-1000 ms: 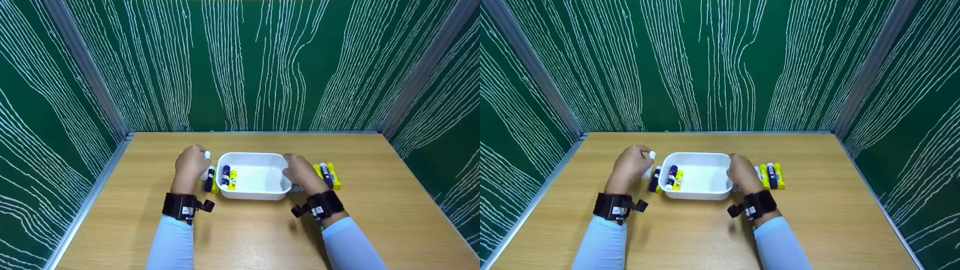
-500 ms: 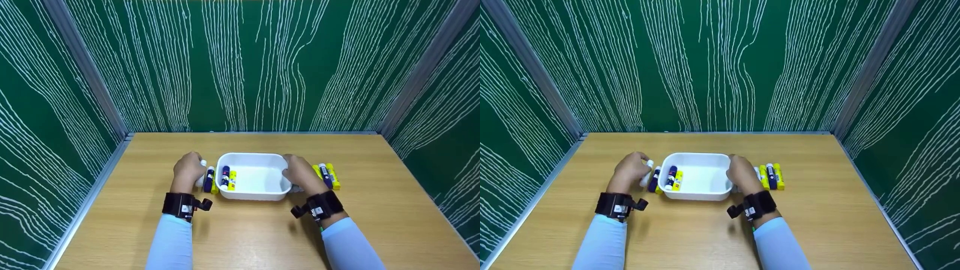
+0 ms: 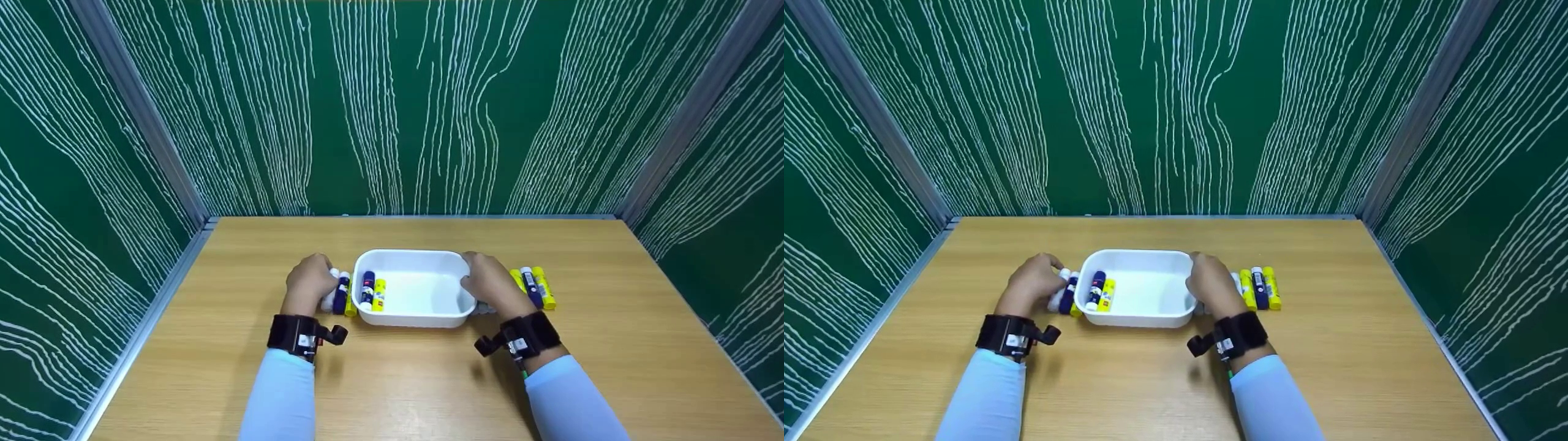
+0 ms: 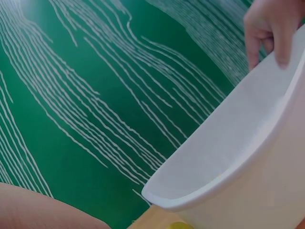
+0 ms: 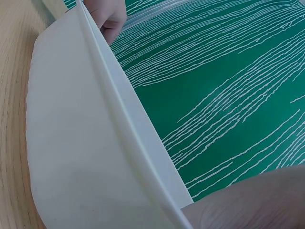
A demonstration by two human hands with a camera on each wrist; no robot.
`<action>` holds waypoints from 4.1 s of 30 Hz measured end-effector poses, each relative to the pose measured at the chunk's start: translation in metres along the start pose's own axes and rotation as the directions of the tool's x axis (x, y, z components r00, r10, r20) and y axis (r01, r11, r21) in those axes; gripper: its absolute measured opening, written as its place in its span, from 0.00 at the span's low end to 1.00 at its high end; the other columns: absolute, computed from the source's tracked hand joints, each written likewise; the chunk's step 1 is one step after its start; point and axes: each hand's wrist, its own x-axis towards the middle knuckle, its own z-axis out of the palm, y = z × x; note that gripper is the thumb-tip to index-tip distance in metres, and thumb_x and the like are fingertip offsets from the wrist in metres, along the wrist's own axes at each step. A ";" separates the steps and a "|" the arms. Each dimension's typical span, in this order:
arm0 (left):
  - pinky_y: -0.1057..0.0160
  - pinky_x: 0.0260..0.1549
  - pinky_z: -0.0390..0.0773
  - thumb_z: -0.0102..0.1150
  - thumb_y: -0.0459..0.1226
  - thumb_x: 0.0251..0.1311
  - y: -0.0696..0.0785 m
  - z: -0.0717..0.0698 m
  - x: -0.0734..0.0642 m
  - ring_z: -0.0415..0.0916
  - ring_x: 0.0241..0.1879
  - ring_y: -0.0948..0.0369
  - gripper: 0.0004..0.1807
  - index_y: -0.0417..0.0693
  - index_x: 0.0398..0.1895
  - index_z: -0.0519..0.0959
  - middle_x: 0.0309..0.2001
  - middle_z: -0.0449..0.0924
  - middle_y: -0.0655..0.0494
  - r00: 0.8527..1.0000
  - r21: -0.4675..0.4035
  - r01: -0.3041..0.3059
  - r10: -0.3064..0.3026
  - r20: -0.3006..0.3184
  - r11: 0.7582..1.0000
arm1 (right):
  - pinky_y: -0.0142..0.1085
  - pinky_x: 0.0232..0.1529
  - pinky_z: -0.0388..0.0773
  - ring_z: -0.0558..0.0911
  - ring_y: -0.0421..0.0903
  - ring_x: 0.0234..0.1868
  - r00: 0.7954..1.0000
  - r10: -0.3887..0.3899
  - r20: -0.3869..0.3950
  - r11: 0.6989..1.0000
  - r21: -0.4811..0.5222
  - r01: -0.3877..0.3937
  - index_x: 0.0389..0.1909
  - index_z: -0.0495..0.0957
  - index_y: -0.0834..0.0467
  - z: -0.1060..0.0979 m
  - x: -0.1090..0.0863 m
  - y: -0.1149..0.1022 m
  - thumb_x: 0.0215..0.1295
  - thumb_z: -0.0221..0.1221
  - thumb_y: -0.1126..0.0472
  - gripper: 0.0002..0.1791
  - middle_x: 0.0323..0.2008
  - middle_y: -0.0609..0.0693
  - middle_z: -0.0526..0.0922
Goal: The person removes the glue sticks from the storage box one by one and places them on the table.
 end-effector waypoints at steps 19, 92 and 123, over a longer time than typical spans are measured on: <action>0.38 0.71 0.81 0.63 0.38 0.77 0.002 0.000 0.002 0.84 0.68 0.42 0.26 0.37 0.74 0.81 0.71 0.86 0.37 0.999 0.026 -0.003 0.004 -0.041 1.000 | 0.58 0.74 0.83 0.85 0.58 0.65 1.000 0.017 0.011 1.000 0.019 -0.018 0.86 0.67 0.66 -0.002 -0.003 -0.002 0.79 0.59 0.71 0.36 0.77 0.69 0.79; 0.49 0.34 0.83 0.68 0.27 0.62 0.076 0.075 -0.035 0.73 0.27 0.56 0.12 0.46 0.25 0.76 0.26 0.75 0.56 0.924 0.150 -0.370 0.380 -0.039 0.917 | 0.57 0.70 0.87 0.86 0.59 0.65 0.998 0.055 0.040 0.997 0.054 -0.057 0.88 0.64 0.63 -0.004 -0.005 -0.003 0.79 0.59 0.70 0.38 0.78 0.69 0.78; 0.53 0.63 0.86 0.69 0.36 0.78 0.094 0.039 -0.045 0.82 0.59 0.53 0.28 0.48 0.79 0.81 0.73 0.84 0.47 0.975 -0.048 -0.218 0.219 0.027 0.975 | 0.61 0.76 0.80 0.84 0.61 0.71 0.999 0.034 0.026 0.999 0.033 -0.035 0.87 0.65 0.65 -0.002 -0.003 -0.001 0.80 0.58 0.71 0.37 0.81 0.70 0.74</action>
